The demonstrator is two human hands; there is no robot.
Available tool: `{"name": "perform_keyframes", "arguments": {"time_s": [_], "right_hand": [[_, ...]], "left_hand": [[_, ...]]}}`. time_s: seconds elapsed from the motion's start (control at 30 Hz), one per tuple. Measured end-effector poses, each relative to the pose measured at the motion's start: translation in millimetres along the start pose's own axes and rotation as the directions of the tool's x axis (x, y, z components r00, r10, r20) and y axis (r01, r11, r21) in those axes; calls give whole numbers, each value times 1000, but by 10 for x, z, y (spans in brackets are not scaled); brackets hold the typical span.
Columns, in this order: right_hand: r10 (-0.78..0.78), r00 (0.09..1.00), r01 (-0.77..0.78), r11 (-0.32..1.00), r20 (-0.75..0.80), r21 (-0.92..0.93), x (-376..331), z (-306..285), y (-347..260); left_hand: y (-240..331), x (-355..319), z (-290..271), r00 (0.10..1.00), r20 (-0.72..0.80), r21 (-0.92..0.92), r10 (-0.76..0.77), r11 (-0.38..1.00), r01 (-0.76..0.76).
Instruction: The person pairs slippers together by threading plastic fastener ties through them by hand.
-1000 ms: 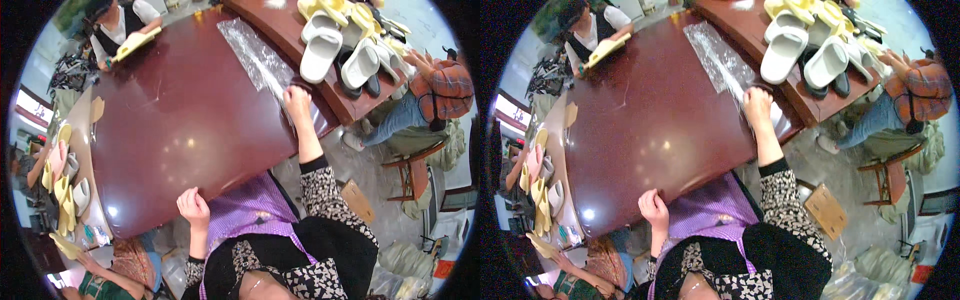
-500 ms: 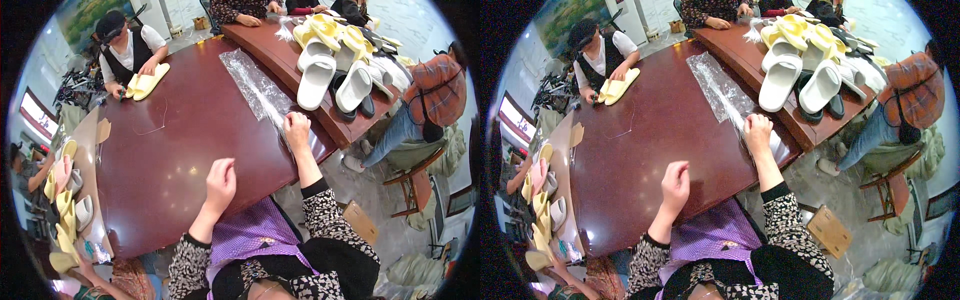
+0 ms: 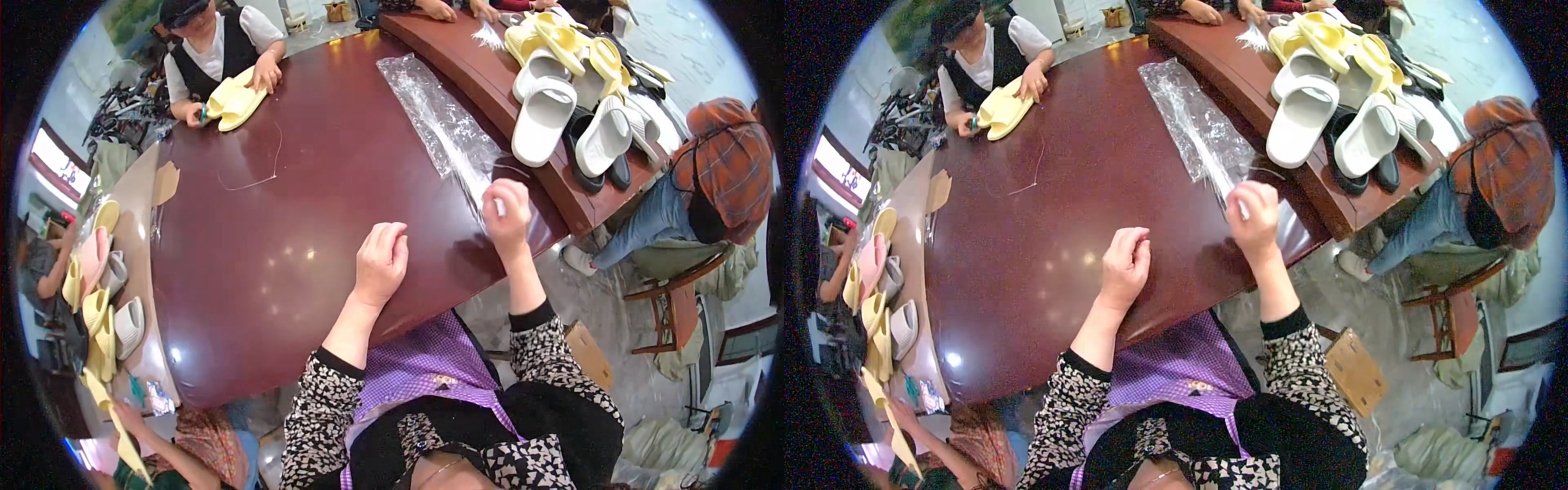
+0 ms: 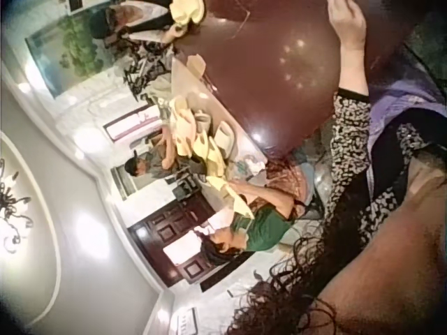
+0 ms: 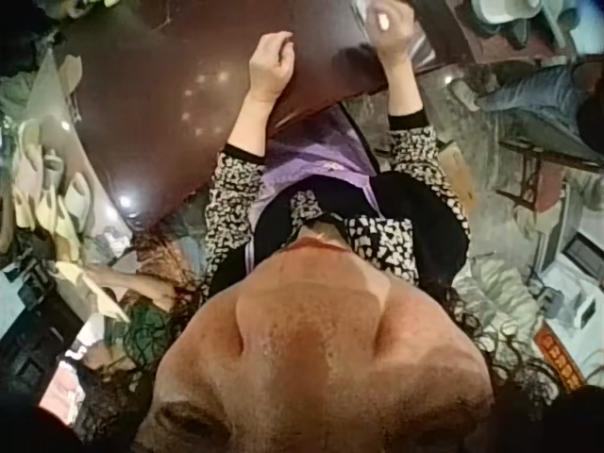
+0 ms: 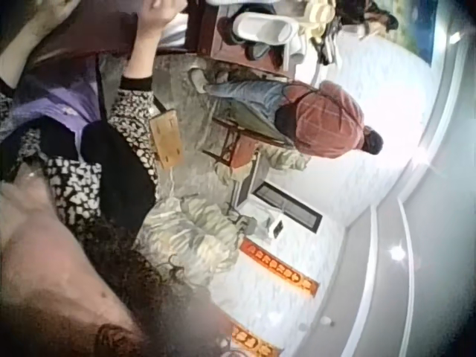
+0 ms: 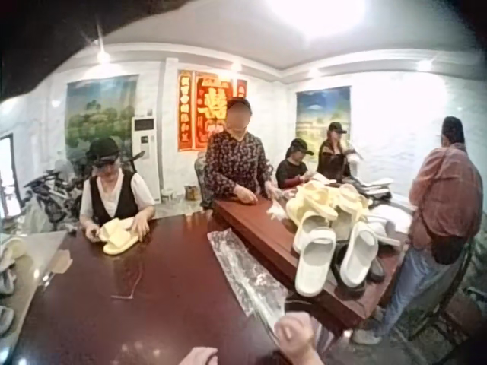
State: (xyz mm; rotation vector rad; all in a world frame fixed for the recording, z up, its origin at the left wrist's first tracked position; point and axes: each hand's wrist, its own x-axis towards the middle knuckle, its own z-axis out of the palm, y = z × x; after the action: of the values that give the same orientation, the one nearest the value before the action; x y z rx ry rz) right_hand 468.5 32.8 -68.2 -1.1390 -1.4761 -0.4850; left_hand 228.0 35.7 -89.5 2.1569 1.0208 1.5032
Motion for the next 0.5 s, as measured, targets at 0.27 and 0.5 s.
{"name": "perform_keyframes", "arguments": {"time_s": [0.27,0.5], "right_hand": [[-210,930,158,970,300,186,-206,162,-933],[63,913,-139,977,403,162,-224,172,-952]], "left_hand": [[60,62,18,998,65,-157,22,987,-12],[1,52,24,991,111,-250,-81,962,107]]}}
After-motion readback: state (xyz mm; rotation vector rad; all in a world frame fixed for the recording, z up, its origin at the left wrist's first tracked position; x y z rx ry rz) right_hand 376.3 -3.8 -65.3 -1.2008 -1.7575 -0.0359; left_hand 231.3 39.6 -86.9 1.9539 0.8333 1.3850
